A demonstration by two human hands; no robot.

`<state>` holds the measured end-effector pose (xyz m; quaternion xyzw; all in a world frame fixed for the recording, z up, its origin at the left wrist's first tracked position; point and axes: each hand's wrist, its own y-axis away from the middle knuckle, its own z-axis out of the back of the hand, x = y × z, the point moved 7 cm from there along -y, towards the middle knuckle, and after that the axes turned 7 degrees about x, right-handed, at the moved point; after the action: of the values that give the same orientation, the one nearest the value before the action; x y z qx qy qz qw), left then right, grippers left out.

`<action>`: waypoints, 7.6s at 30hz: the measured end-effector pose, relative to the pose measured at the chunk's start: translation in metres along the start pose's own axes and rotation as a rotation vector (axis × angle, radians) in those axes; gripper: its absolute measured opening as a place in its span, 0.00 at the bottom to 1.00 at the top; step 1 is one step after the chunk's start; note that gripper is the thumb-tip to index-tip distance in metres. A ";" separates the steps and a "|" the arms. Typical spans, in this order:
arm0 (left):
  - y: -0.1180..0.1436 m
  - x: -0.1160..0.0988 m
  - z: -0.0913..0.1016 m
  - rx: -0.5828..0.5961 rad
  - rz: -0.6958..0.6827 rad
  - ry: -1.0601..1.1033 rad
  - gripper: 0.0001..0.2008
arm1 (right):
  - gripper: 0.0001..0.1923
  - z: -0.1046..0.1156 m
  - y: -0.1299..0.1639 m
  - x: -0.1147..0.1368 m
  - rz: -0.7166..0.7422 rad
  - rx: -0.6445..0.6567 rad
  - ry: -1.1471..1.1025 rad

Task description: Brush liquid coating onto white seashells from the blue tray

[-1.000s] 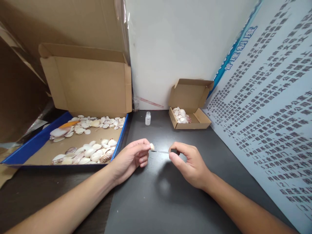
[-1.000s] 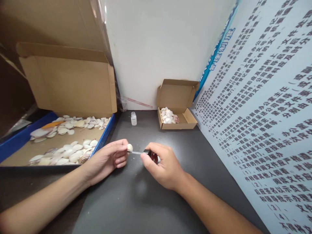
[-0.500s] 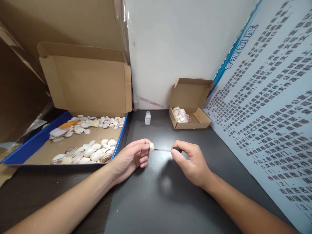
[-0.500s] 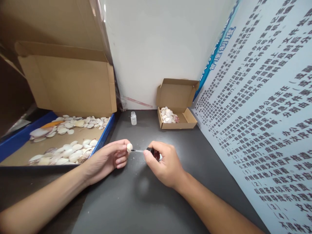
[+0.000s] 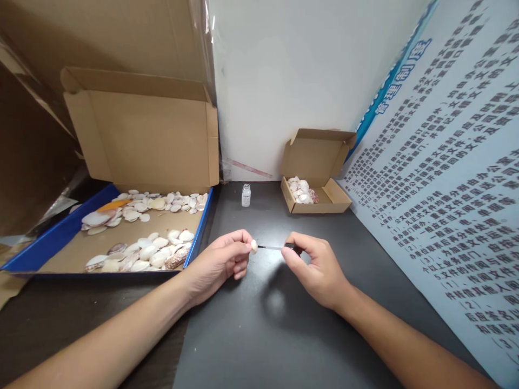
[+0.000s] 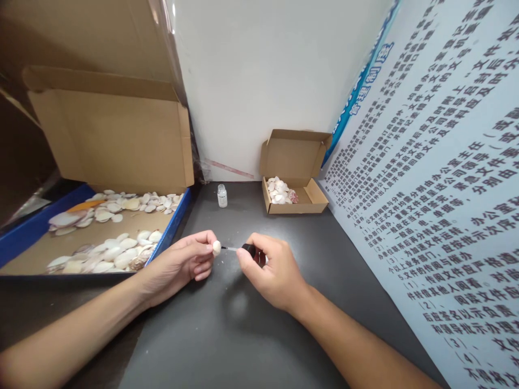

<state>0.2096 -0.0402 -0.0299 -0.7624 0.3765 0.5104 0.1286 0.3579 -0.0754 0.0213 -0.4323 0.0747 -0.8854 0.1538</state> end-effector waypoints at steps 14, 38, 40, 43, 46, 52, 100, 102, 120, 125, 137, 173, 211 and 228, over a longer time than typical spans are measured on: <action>-0.002 0.004 -0.002 0.052 -0.008 -0.239 0.10 | 0.13 0.006 0.001 0.007 0.077 -0.018 -0.048; 0.000 0.004 -0.004 0.085 0.014 -0.275 0.07 | 0.14 0.003 0.003 0.005 0.053 -0.014 -0.001; 0.000 0.004 -0.004 0.081 0.012 -0.271 0.07 | 0.14 0.004 0.003 0.007 0.075 -0.018 -0.023; 0.000 0.003 -0.005 0.079 0.006 -0.270 0.06 | 0.13 0.002 0.002 0.009 0.092 0.016 -0.033; 0.000 0.003 -0.005 0.077 0.005 -0.278 0.06 | 0.15 0.003 0.001 0.006 0.048 -0.005 -0.007; 0.000 0.003 -0.005 0.082 0.006 -0.277 0.06 | 0.14 0.003 0.002 0.009 0.096 0.012 -0.035; 0.000 0.001 -0.006 0.115 -0.016 -0.310 0.04 | 0.17 0.002 0.003 0.009 0.065 0.012 0.006; 0.000 0.002 -0.005 0.114 -0.010 -0.316 0.03 | 0.18 0.004 0.003 0.007 0.043 -0.003 0.019; 0.000 0.003 -0.005 0.108 -0.017 -0.311 0.05 | 0.14 0.008 0.003 0.010 0.088 -0.053 0.024; -0.001 0.003 -0.005 0.111 -0.016 -0.314 0.05 | 0.14 0.007 0.003 0.012 0.116 -0.028 -0.014; 0.000 0.002 -0.007 0.095 -0.004 -0.302 0.05 | 0.14 0.005 0.003 0.012 0.107 0.006 0.044; -0.001 0.001 -0.007 0.067 0.001 -0.319 0.06 | 0.13 0.014 0.003 0.011 0.085 -0.078 0.032; 0.000 0.002 -0.006 0.068 0.018 -0.313 0.07 | 0.14 0.009 0.004 0.013 0.114 -0.046 -0.028; 0.000 0.002 -0.006 0.079 0.002 -0.272 0.07 | 0.14 0.008 0.004 0.012 0.105 -0.033 -0.002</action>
<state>0.2140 -0.0442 -0.0288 -0.6802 0.3763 0.5937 0.2079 0.3585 -0.0830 0.0339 -0.4311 0.1117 -0.8743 0.1933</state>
